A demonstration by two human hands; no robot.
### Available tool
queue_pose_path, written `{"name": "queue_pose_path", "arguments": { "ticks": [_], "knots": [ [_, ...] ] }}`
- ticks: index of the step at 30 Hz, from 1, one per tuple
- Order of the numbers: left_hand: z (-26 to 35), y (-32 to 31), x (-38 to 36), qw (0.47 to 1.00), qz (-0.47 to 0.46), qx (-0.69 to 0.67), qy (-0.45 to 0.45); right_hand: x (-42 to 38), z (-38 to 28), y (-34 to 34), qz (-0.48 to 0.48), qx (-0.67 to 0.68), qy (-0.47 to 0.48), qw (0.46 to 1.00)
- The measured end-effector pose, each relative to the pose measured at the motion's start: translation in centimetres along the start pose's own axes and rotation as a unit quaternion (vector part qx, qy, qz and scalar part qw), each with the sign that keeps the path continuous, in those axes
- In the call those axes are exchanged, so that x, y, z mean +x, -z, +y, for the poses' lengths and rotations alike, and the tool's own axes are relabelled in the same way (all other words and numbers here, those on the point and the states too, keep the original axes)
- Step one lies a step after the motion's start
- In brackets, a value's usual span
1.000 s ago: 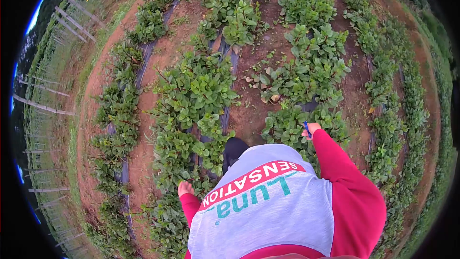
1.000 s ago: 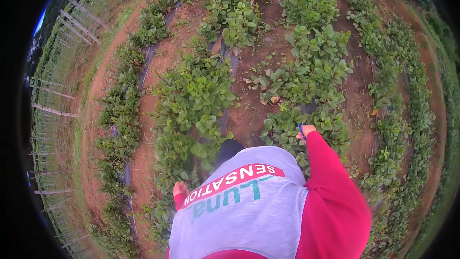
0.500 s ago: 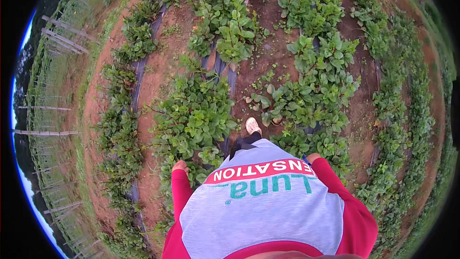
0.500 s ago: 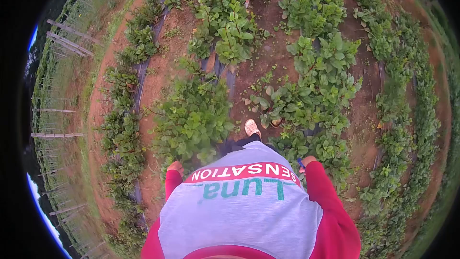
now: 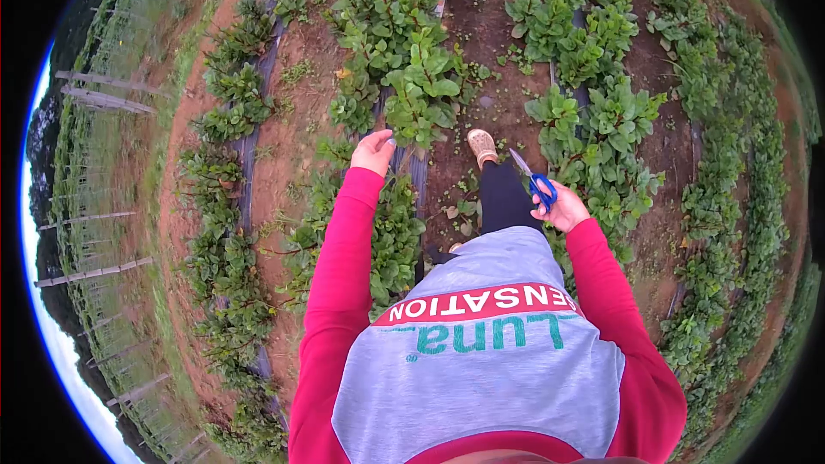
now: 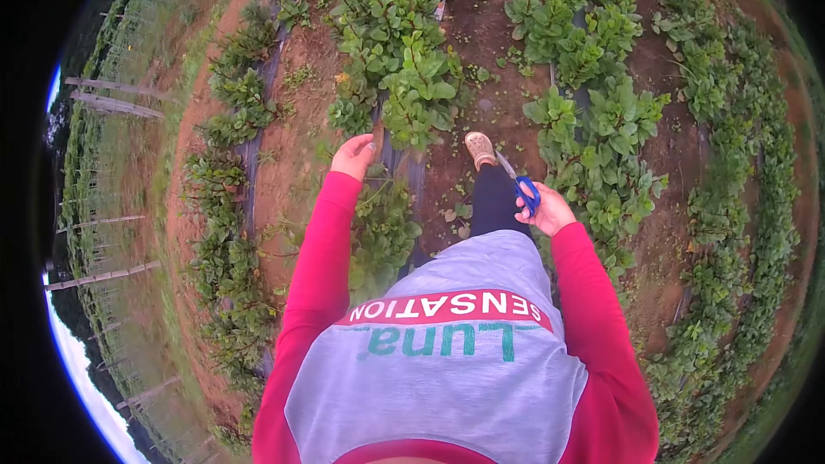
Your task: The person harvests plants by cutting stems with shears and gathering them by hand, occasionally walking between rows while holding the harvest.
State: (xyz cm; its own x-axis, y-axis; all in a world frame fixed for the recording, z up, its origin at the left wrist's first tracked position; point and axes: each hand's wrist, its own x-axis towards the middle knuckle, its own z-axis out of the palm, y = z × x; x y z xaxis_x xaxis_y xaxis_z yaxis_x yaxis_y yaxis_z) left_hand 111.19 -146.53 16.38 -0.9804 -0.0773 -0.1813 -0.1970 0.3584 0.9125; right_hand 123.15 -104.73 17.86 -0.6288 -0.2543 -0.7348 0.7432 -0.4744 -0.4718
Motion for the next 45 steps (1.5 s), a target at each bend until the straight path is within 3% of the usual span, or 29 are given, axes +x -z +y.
{"name": "queue_pose_path", "arguments": {
  "ticks": [3, 6, 8, 10, 11, 12, 14, 15, 16, 20, 22, 24, 26, 28, 31, 32, 34, 36, 38, 40, 41, 42, 44, 45],
  "knots": [
    [5.5, -2.2, 6.8, 0.991, 0.037, 0.121, -0.051, 10.3, -4.8, -2.7, -0.043, -0.08, -0.104, 0.99],
    [4.2, -4.3, 16.1, 0.988, 0.055, 0.145, -0.019, 21.6, -7.6, -4.8, -0.057, -0.147, -0.21, 0.965],
    [0.0, -5.3, 22.5, 0.989, 0.044, 0.134, 0.031, 28.0, -8.8, -5.7, -0.082, -0.129, -0.303, 0.941],
    [-1.3, -6.5, 26.1, 0.961, -0.013, 0.169, 0.217, 33.4, -9.1, -6.9, -0.106, -0.157, -0.341, 0.921],
    [-4.3, -6.6, 28.2, 0.936, -0.064, 0.255, 0.234, 35.9, -8.9, -7.5, -0.098, -0.173, -0.365, 0.909],
    [-4.9, -7.0, 29.1, 0.933, -0.067, 0.248, 0.253, 38.5, -8.9, -8.1, -0.092, -0.19, -0.387, 0.898],
    [-4.8, -7.3, 30.8, 0.815, -0.177, 0.258, 0.487, 43.0, -8.1, -9.0, -0.095, -0.192, -0.418, 0.883],
    [-6.8, -7.4, 30.9, 0.771, -0.209, 0.222, 0.56, 45.2, -7.1, -8.8, -0.1, -0.157, -0.445, 0.876],
    [-6.8, -7.6, 30.5, 0.759, -0.213, 0.217, 0.575, 47.2, -6.4, -9.2, -0.103, -0.19, -0.441, 0.871],
    [-8.3, -8.6, 26.4, 0.756, -0.159, 0.05, 0.633, 52.0, -4.3, -10.0, -0.079, -0.195, -0.464, 0.86],
    [-11.9, -8.8, 23.9, 0.767, -0.138, -0.086, 0.62, 54.1, -3.2, -10.1, -0.075, -0.194, -0.475, 0.855],
    [-12.6, -9.4, 22.0, 0.758, -0.113, -0.117, 0.632, 54.9, -1.6, -9.4, -0.08, -0.182, -0.49, 0.849],
    [-12.9, -9.8, 20.2, 0.753, -0.03, -0.235, 0.614, 55.2, -0.5, -9.0, -0.079, -0.141, -0.486, 0.859],
    [-13.2, -10.3, 18.8, 0.742, -0.002, -0.287, 0.606, 54.9, -0.1, -8.6, -0.086, -0.126, -0.46, 0.874],
    [-12.8, -10.6, 17.0, 0.666, 0.056, -0.459, 0.585, 54.4, -0.1, -7.0, -0.101, -0.12, -0.442, 0.883],
    [-13.2, -10.5, 15.8, 0.664, 0.056, -0.464, 0.583, 53.7, -0.6, -6.0, -0.159, -0.123, -0.415, 0.887],
    [-14.3, -10.3, 13.2, 0.563, 0.123, -0.68, 0.453, 51.1, -2.8, -4.8, -0.116, -0.096, -0.39, 0.908],
    [-11.5, -9.5, 14.1, 0.534, 0.144, -0.749, 0.364, 48.4, -6.9, -3.8, -0.069, -0.185, -0.314, 0.929],
    [-10.6, -9.5, 15.6, 0.506, 0.14, -0.777, 0.347, 46.7, -10.5, -4.0, -0.028, -0.283, -0.167, 0.944],
    [-10.7, -10.0, 18.6, 0.506, 0.099, -0.789, 0.334, 47.5, -13.4, -5.0, -0.02, -0.359, -0.08, 0.93],
    [-10.9, -10.6, 20.4, 0.479, 0.098, -0.792, 0.364, 48.6, -14.4, -5.9, -0.012, -0.363, -0.054, 0.93],
    [-11.7, -11.4, 22.2, 0.481, 0.039, -0.811, 0.332, 49.9, -15.1, -7.1, -0.029, -0.366, -0.01, 0.93],
    [-11.2, -12.3, 26.3, 0.45, -0.042, -0.825, 0.338, 53.4, -14.6, -8.8, -0.053, -0.47, 0.158, 0.867],
    [-10.2, -12.4, 28.3, 0.446, -0.046, -0.815, 0.368, 54.7, -14.4, -9.3, -0.051, -0.469, 0.158, 0.868]
  ]
}}
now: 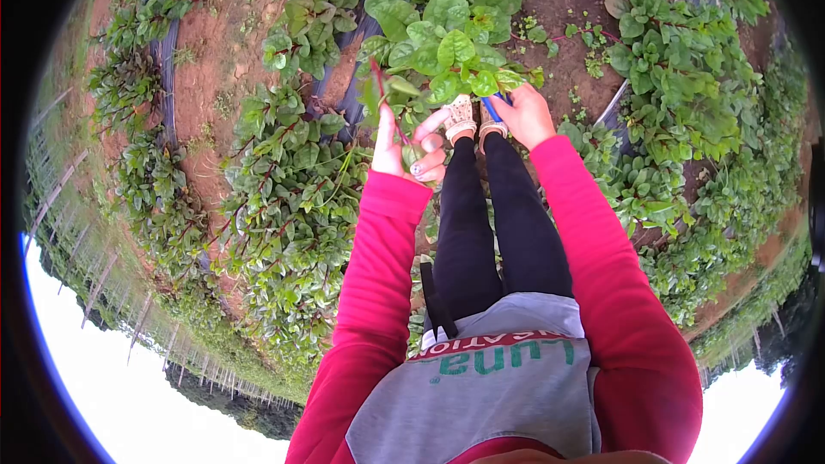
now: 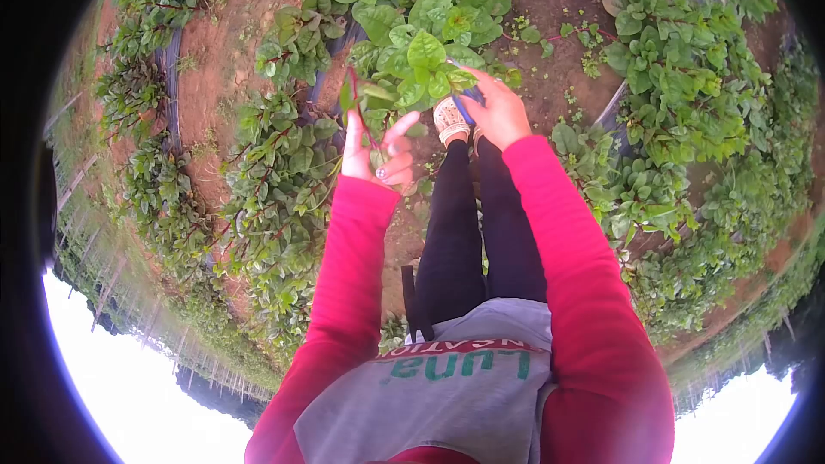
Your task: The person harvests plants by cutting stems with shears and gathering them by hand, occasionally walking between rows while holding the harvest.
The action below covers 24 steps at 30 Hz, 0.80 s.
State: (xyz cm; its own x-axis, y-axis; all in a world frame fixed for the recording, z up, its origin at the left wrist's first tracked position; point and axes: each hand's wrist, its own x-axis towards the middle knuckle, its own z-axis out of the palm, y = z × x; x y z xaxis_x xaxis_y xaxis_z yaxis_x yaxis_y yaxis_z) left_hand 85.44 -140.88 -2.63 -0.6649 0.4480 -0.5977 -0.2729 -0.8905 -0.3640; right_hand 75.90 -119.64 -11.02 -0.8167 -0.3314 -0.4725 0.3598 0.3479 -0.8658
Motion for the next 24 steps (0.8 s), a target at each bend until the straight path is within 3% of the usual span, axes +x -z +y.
{"name": "queue_pose_path", "arguments": {
  "ticks": [1, 2, 5, 9, 11, 12, 13, 15, 17, 19, 20, 21, 24],
  "knots": [
    [0.0, -1.5, 0.7, 0.999, 0.029, 0.002, 0.018, 1.0, 0.1, -0.5, -0.056, -0.187, 0.064, 0.979],
    [-0.1, -1.8, 1.1, 0.999, 0.034, 0.006, 0.022, 1.5, 0.2, -1.0, -0.109, -0.366, 0.124, 0.916],
    [-0.1, -1.6, 1.4, 0.999, 0.047, 0.019, -0.017, -0.5, -2.8, -2.4, -0.178, -0.331, 0.148, 0.915],
    [-0.8, 3.5, -1.6, 0.976, 0.208, 0.059, -0.004, -3.6, -1.6, -2.9, -0.214, -0.251, 0.061, 0.942],
    [-1.2, 5.5, -3.4, 0.966, 0.254, 0.045, 0.023, -4.0, 1.0, -2.7, -0.195, -0.202, 0.099, 0.955],
    [-1.6, 5.5, -4.0, 0.965, 0.256, 0.046, 0.025, -3.9, 1.0, -2.3, -0.212, -0.054, -0.097, 0.971],
    [-2.1, 5.5, -4.5, 0.956, 0.281, 0.086, -0.001, -3.8, 1.0, -2.1, -0.216, 0.098, -0.288, 0.928],
    [-2.8, 5.8, -5.1, 0.943, 0.306, 0.125, -0.027, -2.8, 1.3, -1.0, -0.154, 0.074, -0.31, 0.935],
    [-3.3, 6.5, -5.2, 0.889, 0.358, 0.279, -0.053, -0.3, 3.2, -0.2, -0.14, 0.117, -0.323, 0.929],
    [-3.6, 6.4, -4.9, 0.867, 0.385, 0.312, -0.046, 2.5, 5.5, -0.8, -0.141, 0.108, -0.33, 0.927],
    [-3.8, 6.9, -4.8, 0.853, 0.391, 0.344, -0.039, 4.0, 5.9, -1.1, -0.157, 0.114, -0.352, 0.915],
    [-4.0, 7.3, -4.7, 0.837, 0.397, 0.375, -0.033, 5.6, 7.8, -1.8, -0.156, 0.014, -0.365, 0.918],
    [-4.8, 7.5, -4.6, 0.82, 0.402, 0.403, -0.056, 8.8, 4.9, -2.8, -0.258, -0.075, -0.396, 0.878]
  ]
}}
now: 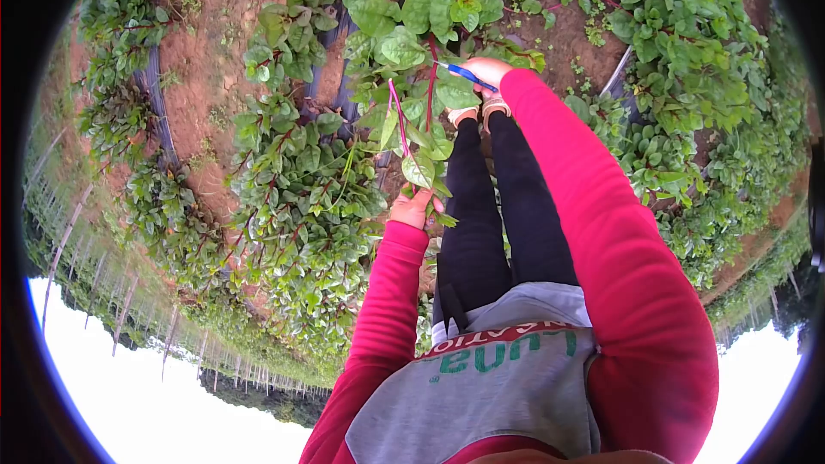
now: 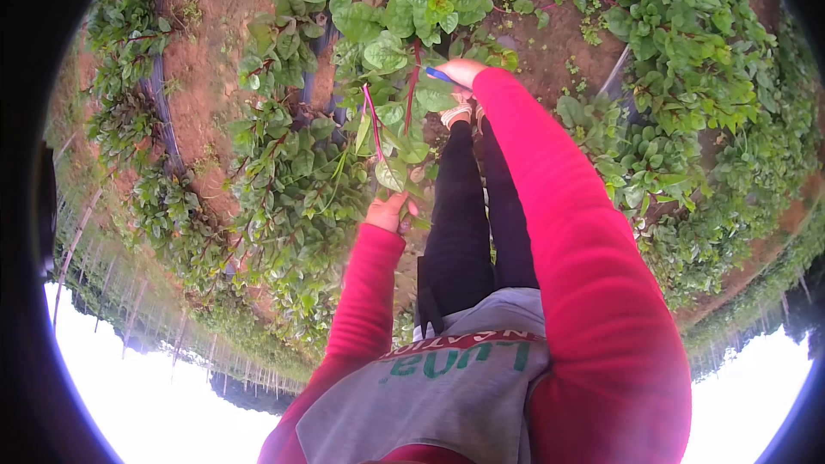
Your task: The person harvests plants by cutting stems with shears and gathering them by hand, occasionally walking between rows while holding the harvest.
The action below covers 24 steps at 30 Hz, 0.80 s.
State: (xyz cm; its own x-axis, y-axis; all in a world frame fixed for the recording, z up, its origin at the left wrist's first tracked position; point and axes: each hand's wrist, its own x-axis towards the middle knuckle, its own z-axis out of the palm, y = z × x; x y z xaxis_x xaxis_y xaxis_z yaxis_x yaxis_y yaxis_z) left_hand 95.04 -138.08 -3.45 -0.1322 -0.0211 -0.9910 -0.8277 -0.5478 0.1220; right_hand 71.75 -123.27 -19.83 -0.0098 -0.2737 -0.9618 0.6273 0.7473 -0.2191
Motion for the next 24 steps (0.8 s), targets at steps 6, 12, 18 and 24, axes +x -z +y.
{"name": "queue_pose_path", "arguments": {
  "ticks": [6, 12, 18, 24],
  "knots": [
    [-1.2, 1.6, -0.7, 0.999, 0.002, 0.016, -0.04, 3.4, 2.2, -1.7, 0.003, 0.061, 0.023, 0.998],
    [-4.1, 0.0, -4.4, 0.938, -0.141, -0.295, 0.111, -5.9, 10.0, -2.4, 0.015, 0.085, 0.076, 0.993],
    [-5.3, -5.1, -3.4, 0.878, -0.207, -0.342, 0.261, -11.7, 16.8, 3.9, 0.389, -0.104, -0.002, 0.915],
    [-6.9, -9.6, 7.5, 0.864, -0.339, -0.301, 0.221, -13.0, 6.6, 7.8, 0.362, -0.262, 0.252, 0.858]
  ]
}}
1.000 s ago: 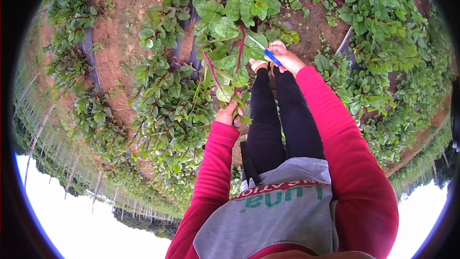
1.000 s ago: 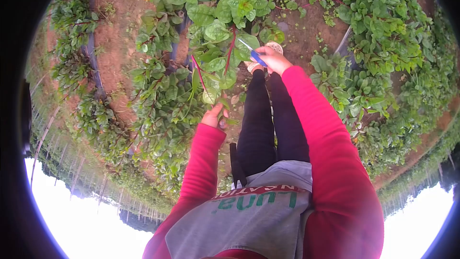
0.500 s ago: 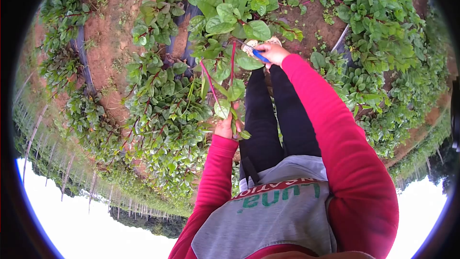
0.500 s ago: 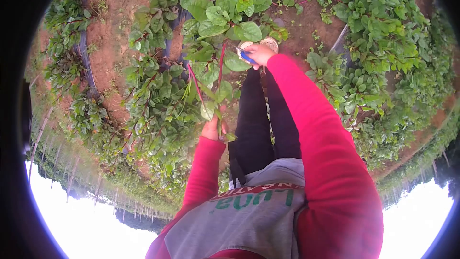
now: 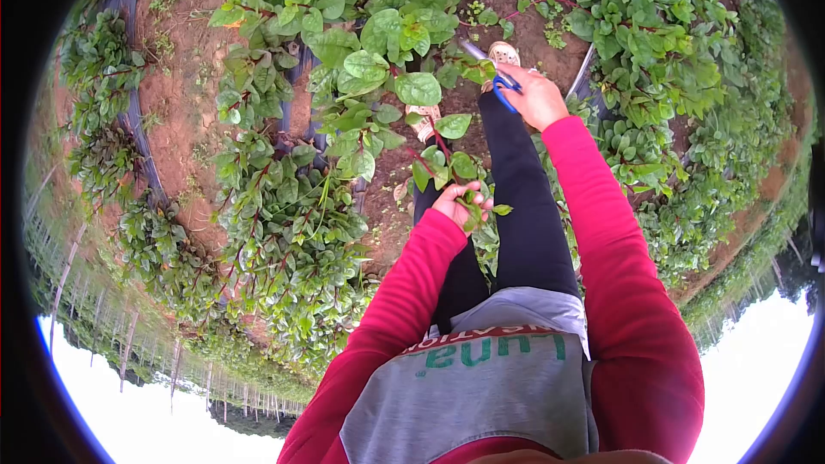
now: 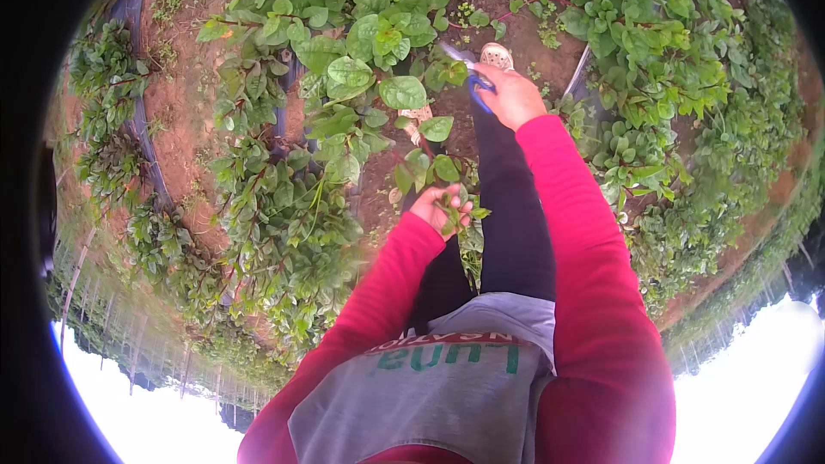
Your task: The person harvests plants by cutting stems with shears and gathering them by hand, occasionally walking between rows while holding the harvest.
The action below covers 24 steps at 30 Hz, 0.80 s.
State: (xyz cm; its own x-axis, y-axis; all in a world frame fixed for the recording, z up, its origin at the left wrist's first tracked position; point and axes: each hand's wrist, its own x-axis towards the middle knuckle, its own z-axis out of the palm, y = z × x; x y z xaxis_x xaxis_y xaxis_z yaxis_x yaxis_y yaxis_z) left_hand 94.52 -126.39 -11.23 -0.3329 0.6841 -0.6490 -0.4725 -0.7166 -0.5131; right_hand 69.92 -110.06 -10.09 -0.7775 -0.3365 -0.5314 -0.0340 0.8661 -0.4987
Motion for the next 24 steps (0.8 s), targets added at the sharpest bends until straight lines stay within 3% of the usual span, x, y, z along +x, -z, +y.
{"name": "queue_pose_path", "arguments": {
  "ticks": [1, 3, 4, 5, 7, 11, 13, 14, 15, 18, 20, 21, 24],
  "knots": [
    [1.1, 0.0, 1.4, 0.999, -0.03, 0.011, 0.006, 0.8, -0.8, 0.4, -0.069, -0.02, 0.011, 0.997],
    [3.3, -6.7, 2.4, 0.974, 0.216, 0.062, -0.03, 1.7, -0.8, -0.4, -0.167, -0.05, 0.023, 0.984],
    [4.3, -7.2, 3.5, 0.966, 0.251, 0.034, -0.05, 1.7, -0.9, -0.8, -0.185, -0.047, 0.037, 0.981],
    [4.8, -6.0, 5.1, 0.965, 0.208, -0.132, -0.089, 1.6, -0.9, -0.8, -0.217, -0.057, 0.04, 0.974],
    [6.0, -3.2, 6.9, 0.984, 0.064, -0.063, -0.155, 1.4, -0.7, -1.3, -0.267, -0.074, 0.018, 0.961],
    [6.6, -5.6, 7.9, 0.968, 0.172, -0.093, -0.157, 0.9, 1.2, -2.8, -0.262, -0.015, 0.009, 0.965],
    [6.8, -4.7, 7.9, 0.978, 0.046, -0.129, -0.159, 1.2, 2.1, -3.1, -0.273, 0.01, 0.017, 0.962],
    [6.5, -4.3, 7.9, 0.97, 0.125, -0.153, -0.139, 1.4, 2.5, -3.3, -0.278, 0.035, 0.025, 0.96],
    [6.4, -4.4, 7.8, 0.97, 0.127, -0.156, -0.139, 1.5, 2.9, -3.5, -0.282, 0.036, 0.025, 0.958],
    [6.4, -3.9, 7.2, 0.969, 0.2, 0.061, -0.132, 2.7, 3.9, -3.7, -0.327, 0.007, 0.045, 0.944],
    [5.7, -3.1, 7.5, 0.972, 0.203, 0.038, -0.108, 4.0, 4.2, -3.1, -0.366, -0.002, 0.018, 0.93],
    [5.2, -2.6, 7.6, 0.975, 0.204, 0.018, -0.084, 5.3, 3.9, -2.3, -0.441, 0.079, -0.17, 0.878],
    [3.4, -1.2, 8.0, 0.957, 0.261, 0.086, -0.092, 7.6, 5.7, -2.7, -0.399, 0.053, -0.158, 0.902]
  ]
}}
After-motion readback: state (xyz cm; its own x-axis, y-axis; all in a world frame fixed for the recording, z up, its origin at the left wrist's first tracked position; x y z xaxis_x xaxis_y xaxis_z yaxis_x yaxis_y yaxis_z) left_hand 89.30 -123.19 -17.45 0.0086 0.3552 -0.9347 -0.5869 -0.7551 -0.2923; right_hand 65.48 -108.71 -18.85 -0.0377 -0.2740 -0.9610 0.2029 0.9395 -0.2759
